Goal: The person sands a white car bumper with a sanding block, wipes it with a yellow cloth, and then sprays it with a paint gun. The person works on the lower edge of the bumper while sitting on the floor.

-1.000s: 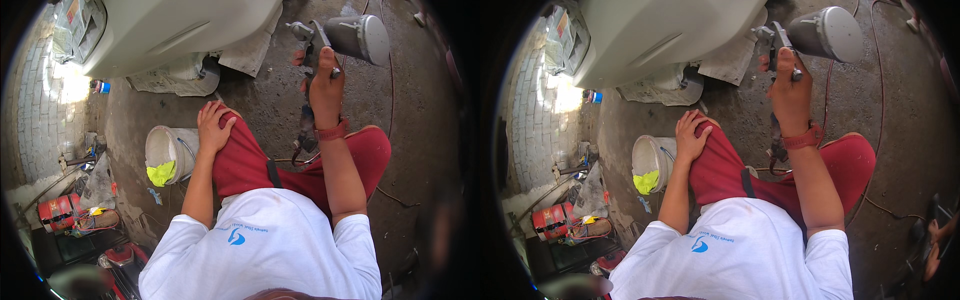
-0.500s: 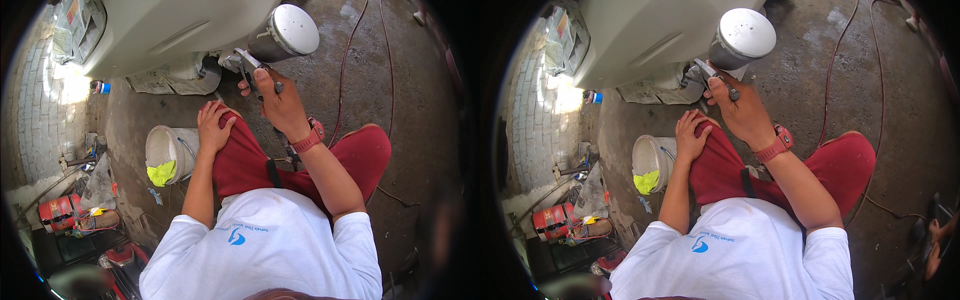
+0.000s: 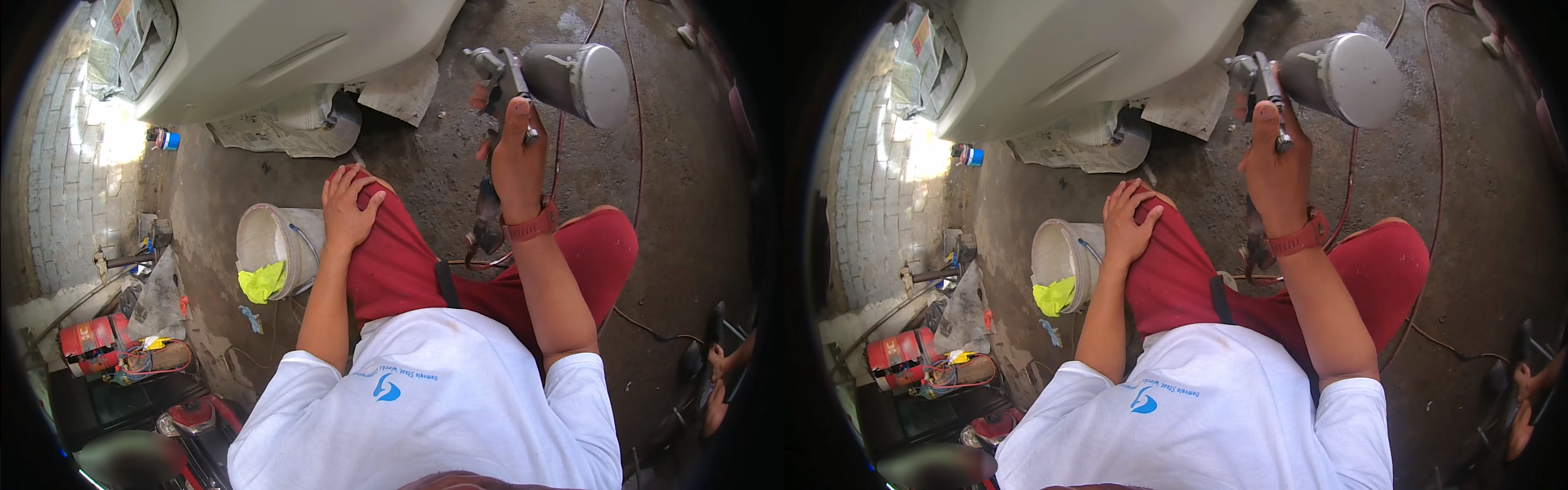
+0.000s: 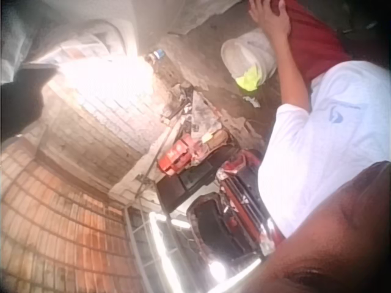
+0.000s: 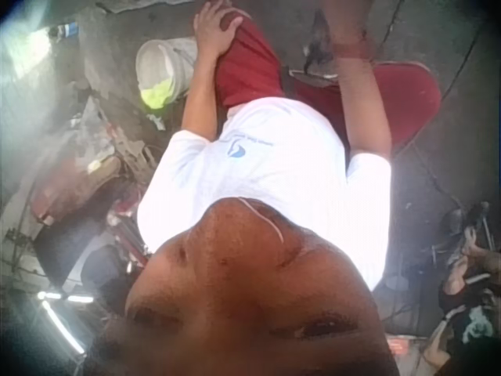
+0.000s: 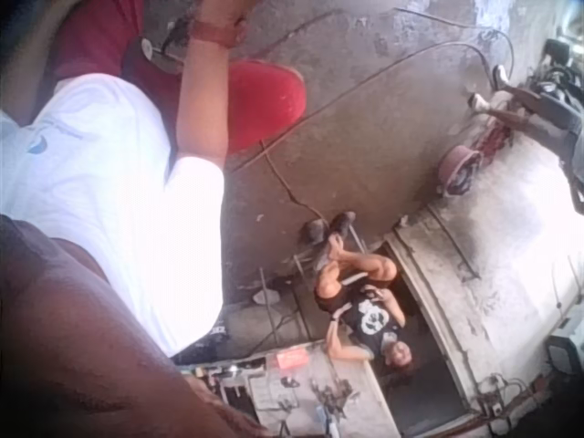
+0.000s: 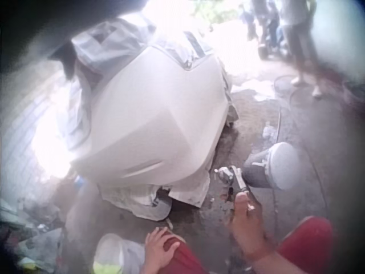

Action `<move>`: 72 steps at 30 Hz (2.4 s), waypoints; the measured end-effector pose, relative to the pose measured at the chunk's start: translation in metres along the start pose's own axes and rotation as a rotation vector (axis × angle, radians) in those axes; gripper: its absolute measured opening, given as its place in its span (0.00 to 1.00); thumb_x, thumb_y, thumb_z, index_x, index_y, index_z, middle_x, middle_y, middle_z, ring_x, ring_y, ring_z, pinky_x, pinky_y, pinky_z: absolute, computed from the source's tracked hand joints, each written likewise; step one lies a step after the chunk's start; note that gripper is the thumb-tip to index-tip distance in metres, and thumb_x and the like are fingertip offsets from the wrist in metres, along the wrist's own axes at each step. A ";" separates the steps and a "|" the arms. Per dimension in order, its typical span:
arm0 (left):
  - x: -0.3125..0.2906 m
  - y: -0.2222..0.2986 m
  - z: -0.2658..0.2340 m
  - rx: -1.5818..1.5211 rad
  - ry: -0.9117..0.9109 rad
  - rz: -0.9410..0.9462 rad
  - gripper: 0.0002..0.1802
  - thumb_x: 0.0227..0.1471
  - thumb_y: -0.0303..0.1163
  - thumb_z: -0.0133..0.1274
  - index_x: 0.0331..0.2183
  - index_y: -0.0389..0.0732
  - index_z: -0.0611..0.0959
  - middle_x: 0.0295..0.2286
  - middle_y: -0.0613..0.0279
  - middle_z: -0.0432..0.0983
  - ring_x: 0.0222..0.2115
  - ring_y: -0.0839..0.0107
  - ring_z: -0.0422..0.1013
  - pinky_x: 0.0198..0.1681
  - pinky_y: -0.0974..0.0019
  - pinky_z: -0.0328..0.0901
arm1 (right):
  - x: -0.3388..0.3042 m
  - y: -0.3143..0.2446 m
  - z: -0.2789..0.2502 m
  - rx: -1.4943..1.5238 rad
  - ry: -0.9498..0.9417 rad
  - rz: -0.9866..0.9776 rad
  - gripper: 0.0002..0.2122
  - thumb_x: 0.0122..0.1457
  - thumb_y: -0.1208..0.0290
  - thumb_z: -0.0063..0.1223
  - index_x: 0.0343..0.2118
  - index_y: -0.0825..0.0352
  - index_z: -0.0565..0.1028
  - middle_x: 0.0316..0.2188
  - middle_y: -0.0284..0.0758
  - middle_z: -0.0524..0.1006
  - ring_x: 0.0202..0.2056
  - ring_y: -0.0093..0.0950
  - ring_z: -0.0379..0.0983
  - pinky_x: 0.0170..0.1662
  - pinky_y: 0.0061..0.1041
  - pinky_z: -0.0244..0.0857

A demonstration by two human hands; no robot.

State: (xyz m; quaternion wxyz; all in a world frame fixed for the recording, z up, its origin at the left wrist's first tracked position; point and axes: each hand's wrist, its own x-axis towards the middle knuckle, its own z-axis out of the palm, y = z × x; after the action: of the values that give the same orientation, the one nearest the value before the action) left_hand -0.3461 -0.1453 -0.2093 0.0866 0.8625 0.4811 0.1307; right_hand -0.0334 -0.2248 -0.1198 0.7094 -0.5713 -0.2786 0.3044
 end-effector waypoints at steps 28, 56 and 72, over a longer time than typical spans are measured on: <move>-0.001 -0.001 -0.001 -0.014 -0.001 -0.021 0.22 0.58 0.49 0.68 0.50 0.50 0.91 0.64 0.57 0.77 0.71 0.50 0.63 0.75 0.42 0.49 | 0.009 0.004 0.000 -0.066 0.003 0.005 0.35 0.78 0.37 0.37 0.56 0.70 0.80 0.39 0.38 0.88 0.38 0.25 0.86 0.24 0.22 0.71; 0.000 -0.003 0.004 -0.014 0.000 -0.020 0.23 0.59 0.52 0.67 0.50 0.49 0.90 0.64 0.59 0.76 0.71 0.51 0.62 0.76 0.40 0.47 | -0.020 -0.034 0.040 -0.012 -0.314 0.017 0.29 0.81 0.45 0.38 0.54 0.70 0.81 0.39 0.34 0.87 0.38 0.21 0.83 0.25 0.19 0.68; 0.000 -0.004 0.003 -0.051 0.012 -0.038 0.24 0.59 0.52 0.67 0.50 0.49 0.90 0.64 0.58 0.77 0.71 0.52 0.61 0.76 0.40 0.47 | 0.002 -0.038 0.003 0.073 0.114 -0.205 0.36 0.79 0.37 0.33 0.63 0.71 0.74 0.48 0.42 0.87 0.40 0.30 0.86 0.25 0.25 0.72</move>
State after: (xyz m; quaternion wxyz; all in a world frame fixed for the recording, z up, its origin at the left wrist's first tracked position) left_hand -0.3488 -0.1433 -0.2134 0.1081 0.8499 0.4946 0.1462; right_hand -0.0303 -0.2275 -0.0822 0.7719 -0.5299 -0.2836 0.2074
